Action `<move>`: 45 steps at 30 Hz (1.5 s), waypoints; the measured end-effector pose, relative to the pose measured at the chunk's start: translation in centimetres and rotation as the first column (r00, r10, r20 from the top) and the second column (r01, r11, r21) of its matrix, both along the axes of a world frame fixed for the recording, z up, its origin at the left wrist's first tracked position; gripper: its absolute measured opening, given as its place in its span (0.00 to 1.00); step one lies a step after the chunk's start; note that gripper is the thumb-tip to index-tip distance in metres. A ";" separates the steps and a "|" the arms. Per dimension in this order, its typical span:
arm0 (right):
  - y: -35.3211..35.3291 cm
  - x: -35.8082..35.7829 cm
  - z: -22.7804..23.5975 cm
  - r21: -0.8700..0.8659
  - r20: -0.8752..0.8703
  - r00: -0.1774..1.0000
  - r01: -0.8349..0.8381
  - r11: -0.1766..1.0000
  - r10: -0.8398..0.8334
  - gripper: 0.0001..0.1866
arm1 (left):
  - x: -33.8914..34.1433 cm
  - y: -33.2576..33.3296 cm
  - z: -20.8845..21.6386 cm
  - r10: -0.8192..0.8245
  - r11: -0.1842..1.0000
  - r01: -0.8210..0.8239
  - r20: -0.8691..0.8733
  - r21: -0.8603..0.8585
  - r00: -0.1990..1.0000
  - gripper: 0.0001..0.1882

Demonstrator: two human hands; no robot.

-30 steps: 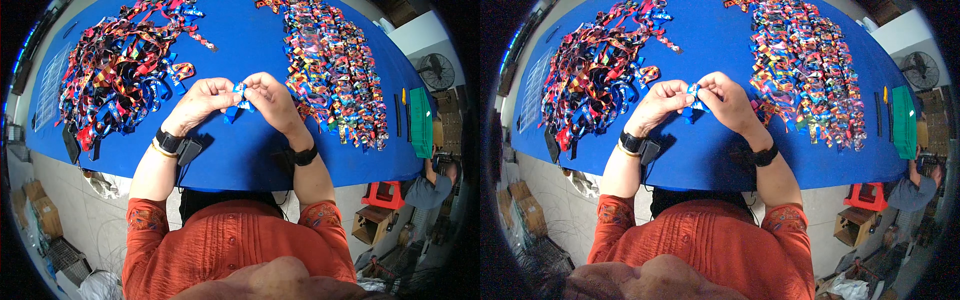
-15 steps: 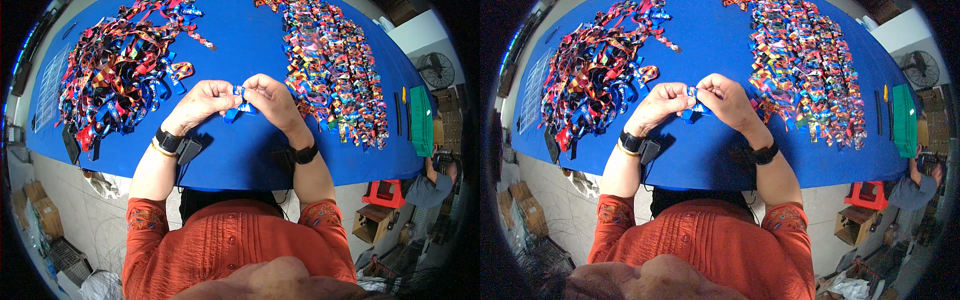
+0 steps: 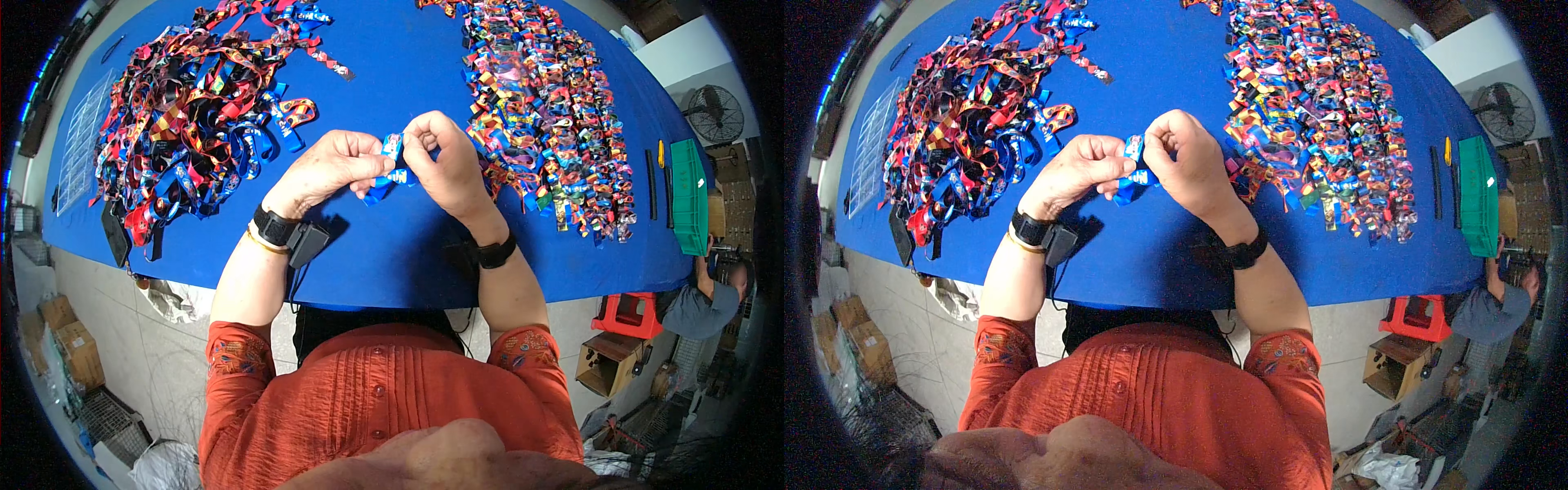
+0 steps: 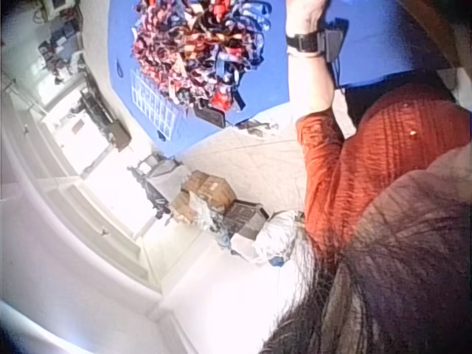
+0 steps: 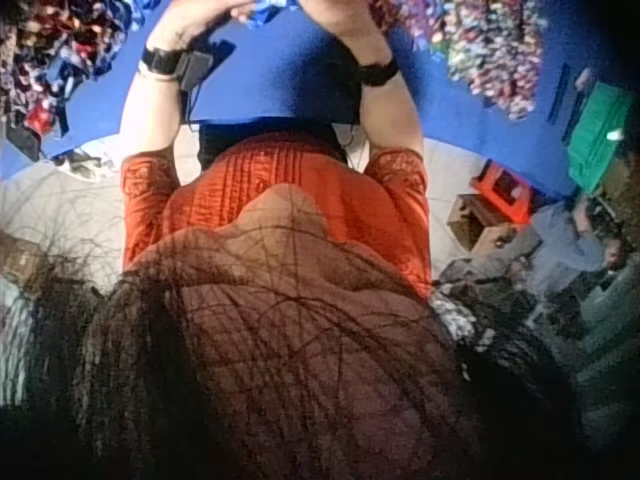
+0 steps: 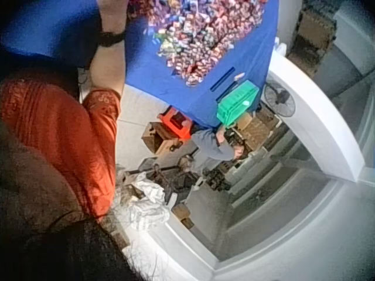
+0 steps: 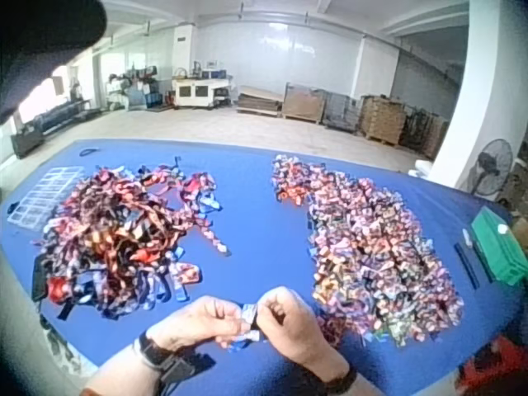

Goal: The person is sorting and inspecting a large quantity of colorful lanyards on a blue work table.

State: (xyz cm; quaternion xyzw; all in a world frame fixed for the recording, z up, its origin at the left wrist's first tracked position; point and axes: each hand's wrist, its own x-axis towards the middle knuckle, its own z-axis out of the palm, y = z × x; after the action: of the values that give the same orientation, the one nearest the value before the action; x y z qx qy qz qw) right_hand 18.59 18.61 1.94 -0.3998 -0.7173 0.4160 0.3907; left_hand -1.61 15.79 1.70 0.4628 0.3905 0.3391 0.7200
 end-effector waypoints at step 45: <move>0.2 0.2 0.3 -0.458 -0.394 0.918 -0.235 0.857 0.041 0.07 | 1.2 -0.2 0.4 0.291 0.935 -0.326 0.218 0.142 0.932 0.11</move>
State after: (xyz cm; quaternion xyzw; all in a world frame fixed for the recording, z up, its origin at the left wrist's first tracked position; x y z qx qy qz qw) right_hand 18.78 18.83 2.19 -0.3473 -0.5264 0.6815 0.3714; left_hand -0.44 15.62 2.07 0.4221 0.3554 0.5247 0.6482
